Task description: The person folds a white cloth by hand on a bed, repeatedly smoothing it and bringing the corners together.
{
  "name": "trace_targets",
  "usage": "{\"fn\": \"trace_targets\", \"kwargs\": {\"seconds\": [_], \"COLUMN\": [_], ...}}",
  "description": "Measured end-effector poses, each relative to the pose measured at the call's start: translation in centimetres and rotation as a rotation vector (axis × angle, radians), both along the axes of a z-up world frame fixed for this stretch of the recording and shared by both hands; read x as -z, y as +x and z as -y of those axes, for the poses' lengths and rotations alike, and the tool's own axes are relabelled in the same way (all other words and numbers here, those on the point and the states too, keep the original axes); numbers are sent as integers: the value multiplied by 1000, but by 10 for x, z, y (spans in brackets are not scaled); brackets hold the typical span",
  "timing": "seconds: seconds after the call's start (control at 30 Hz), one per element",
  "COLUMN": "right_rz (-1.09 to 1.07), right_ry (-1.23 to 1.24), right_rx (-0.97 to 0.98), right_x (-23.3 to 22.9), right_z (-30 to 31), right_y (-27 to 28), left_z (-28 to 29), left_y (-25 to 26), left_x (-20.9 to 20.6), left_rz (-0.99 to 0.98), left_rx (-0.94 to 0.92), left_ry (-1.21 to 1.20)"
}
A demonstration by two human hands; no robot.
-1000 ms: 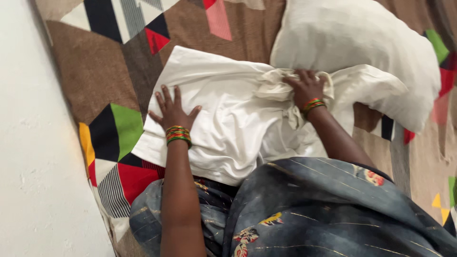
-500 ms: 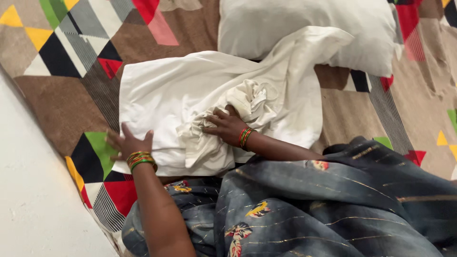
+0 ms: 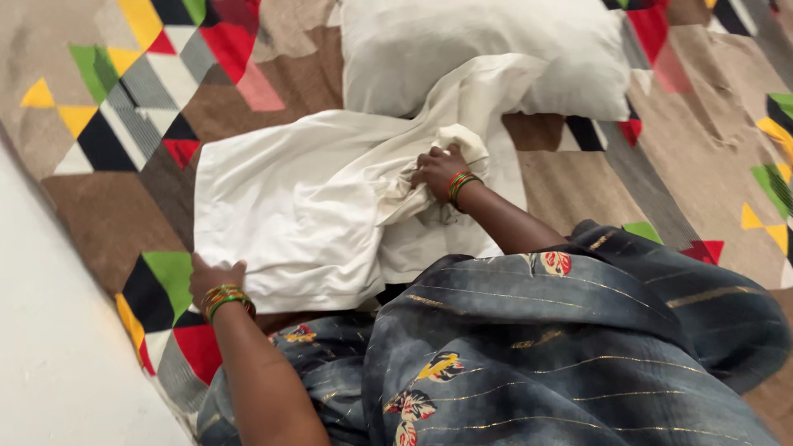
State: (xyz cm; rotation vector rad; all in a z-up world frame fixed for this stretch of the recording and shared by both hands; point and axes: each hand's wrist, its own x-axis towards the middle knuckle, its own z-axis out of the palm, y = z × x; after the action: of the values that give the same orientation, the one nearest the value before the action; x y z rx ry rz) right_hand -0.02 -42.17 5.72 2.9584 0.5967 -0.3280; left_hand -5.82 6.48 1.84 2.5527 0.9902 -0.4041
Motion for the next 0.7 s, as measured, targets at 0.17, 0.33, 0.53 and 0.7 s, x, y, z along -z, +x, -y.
{"fn": "trace_targets", "kwargs": {"seconds": [0.17,0.33,0.53,0.7], "right_rz": [-27,-176,-488,-670], "right_ry": [-79,-171,-194,-241], "right_rx": [118,310,626,192], "right_x": [-9,8,0,24], "right_z": [67,107,177,203], "right_y": [-16,-12,5,0], "left_z": [4,10,-10,-24], "left_y": [0,1,10,13], "left_x": [-6,-14,9,35], "left_rz": [-50,175,656,712], "left_rx": [31,-28,-275,-245], "left_ry": [31,-191,-704,-685]}}
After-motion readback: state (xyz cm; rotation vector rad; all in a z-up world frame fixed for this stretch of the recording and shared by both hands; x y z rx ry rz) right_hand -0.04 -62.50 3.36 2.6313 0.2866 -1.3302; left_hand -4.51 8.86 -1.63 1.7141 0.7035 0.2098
